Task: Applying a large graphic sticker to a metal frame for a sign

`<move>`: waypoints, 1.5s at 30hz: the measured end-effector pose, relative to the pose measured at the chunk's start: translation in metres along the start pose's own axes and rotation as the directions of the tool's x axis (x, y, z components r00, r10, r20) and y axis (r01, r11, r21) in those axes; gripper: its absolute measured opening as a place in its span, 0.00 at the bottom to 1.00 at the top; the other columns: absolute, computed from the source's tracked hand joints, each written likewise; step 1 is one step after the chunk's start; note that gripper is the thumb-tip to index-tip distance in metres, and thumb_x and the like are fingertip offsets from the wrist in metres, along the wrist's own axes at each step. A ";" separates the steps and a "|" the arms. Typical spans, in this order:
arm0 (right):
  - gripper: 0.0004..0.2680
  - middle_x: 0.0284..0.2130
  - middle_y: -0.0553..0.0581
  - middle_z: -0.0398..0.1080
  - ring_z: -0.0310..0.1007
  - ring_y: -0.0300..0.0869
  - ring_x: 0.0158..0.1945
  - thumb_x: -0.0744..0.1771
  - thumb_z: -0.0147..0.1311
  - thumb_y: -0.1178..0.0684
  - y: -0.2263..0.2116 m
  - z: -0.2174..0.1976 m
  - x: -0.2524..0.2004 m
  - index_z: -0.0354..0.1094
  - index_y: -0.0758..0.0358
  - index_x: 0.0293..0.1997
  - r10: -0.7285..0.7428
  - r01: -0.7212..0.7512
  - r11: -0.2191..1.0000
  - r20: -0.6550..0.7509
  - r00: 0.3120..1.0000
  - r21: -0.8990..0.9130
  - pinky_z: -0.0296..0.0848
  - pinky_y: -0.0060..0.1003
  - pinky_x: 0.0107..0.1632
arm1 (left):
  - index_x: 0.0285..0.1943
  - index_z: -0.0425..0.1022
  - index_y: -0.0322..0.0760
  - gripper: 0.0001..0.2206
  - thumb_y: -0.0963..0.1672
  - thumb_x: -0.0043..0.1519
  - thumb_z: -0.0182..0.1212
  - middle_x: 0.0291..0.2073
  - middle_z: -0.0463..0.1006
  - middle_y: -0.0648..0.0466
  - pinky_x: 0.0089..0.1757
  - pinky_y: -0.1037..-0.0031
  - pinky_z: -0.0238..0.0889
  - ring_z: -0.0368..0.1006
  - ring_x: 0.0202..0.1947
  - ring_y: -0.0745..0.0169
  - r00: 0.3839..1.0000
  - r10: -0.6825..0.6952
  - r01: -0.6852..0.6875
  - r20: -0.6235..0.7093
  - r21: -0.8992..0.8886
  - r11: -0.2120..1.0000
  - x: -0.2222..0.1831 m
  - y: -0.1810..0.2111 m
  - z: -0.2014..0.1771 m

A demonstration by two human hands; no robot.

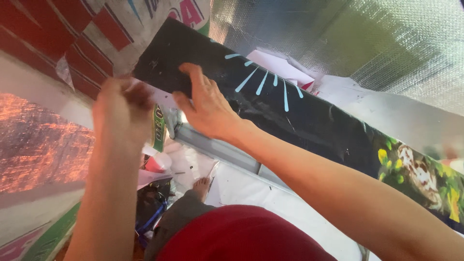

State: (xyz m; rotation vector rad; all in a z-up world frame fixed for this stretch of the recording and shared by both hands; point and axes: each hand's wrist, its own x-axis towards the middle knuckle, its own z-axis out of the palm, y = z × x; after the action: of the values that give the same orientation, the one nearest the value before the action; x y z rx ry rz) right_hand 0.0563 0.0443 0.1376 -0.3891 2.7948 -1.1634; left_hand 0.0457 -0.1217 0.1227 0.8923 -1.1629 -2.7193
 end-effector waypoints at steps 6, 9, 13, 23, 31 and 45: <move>0.07 0.44 0.62 0.74 0.75 0.70 0.49 0.72 0.36 0.49 -0.017 -0.024 -0.005 0.49 0.51 0.55 -0.114 0.113 0.974 -0.006 0.994 0.198 0.71 0.65 0.48 | 0.42 0.64 0.30 0.09 0.44 0.63 0.52 0.41 0.60 0.49 0.44 0.66 0.72 0.67 0.47 0.53 0.928 -0.357 0.373 0.110 -0.219 0.902 0.008 -0.012 0.022; 0.06 0.42 0.57 0.75 0.78 0.63 0.47 0.71 0.40 0.47 -0.008 -0.021 0.004 0.53 0.47 0.53 0.002 -0.010 0.992 0.060 0.998 0.129 0.74 0.59 0.49 | 0.47 0.62 0.28 0.13 0.46 0.65 0.53 0.47 0.64 0.44 0.43 0.68 0.69 0.71 0.51 0.50 0.919 -0.364 0.388 0.150 -0.198 0.900 -0.001 -0.008 0.033; 0.05 0.39 0.59 0.76 0.78 0.66 0.45 0.70 0.41 0.49 -0.008 -0.016 0.005 0.57 0.46 0.50 0.037 -0.040 0.998 0.050 0.998 0.055 0.73 0.62 0.46 | 0.46 0.60 0.32 0.11 0.47 0.67 0.50 0.47 0.68 0.44 0.41 0.73 0.67 0.75 0.51 0.50 0.925 -0.325 0.358 0.199 -0.159 0.920 0.014 -0.017 0.029; 0.04 0.36 0.66 0.76 0.77 0.69 0.42 0.70 0.46 0.53 0.005 -0.006 0.010 0.60 0.55 0.48 0.010 -0.010 0.999 -0.006 1.000 0.034 0.75 0.60 0.43 | 0.46 0.67 0.29 0.07 0.39 0.63 0.58 0.50 0.77 0.29 0.44 0.67 0.67 0.78 0.52 0.37 0.932 -0.282 0.308 0.227 -0.089 0.947 0.025 -0.037 0.022; 0.05 0.38 0.69 0.74 0.75 0.71 0.44 0.71 0.38 0.51 -0.012 -0.019 0.002 0.55 0.54 0.50 0.104 -0.105 0.991 0.022 0.994 0.085 0.74 0.61 0.45 | 0.42 0.76 0.37 0.12 0.50 0.64 0.66 0.29 0.83 0.49 0.29 0.73 0.77 0.84 0.27 0.57 0.953 -0.166 -0.026 0.252 0.618 0.786 0.002 -0.020 0.025; 0.04 0.38 0.67 0.77 0.79 0.64 0.43 0.72 0.39 0.51 -0.009 -0.008 0.007 0.55 0.53 0.49 0.258 -0.255 0.965 -0.068 0.964 0.055 0.77 0.55 0.46 | 0.48 0.78 0.34 0.14 0.49 0.66 0.58 0.28 0.81 0.53 0.23 0.77 0.65 0.80 0.24 0.63 0.989 -0.085 -0.021 0.121 0.685 0.728 -0.024 -0.002 0.034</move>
State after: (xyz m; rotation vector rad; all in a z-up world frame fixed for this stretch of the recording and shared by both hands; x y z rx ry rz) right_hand 0.0504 0.0415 0.1498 0.0226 2.7680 -1.2003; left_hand 0.0479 -0.0915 0.1518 0.7536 -2.2891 -2.3860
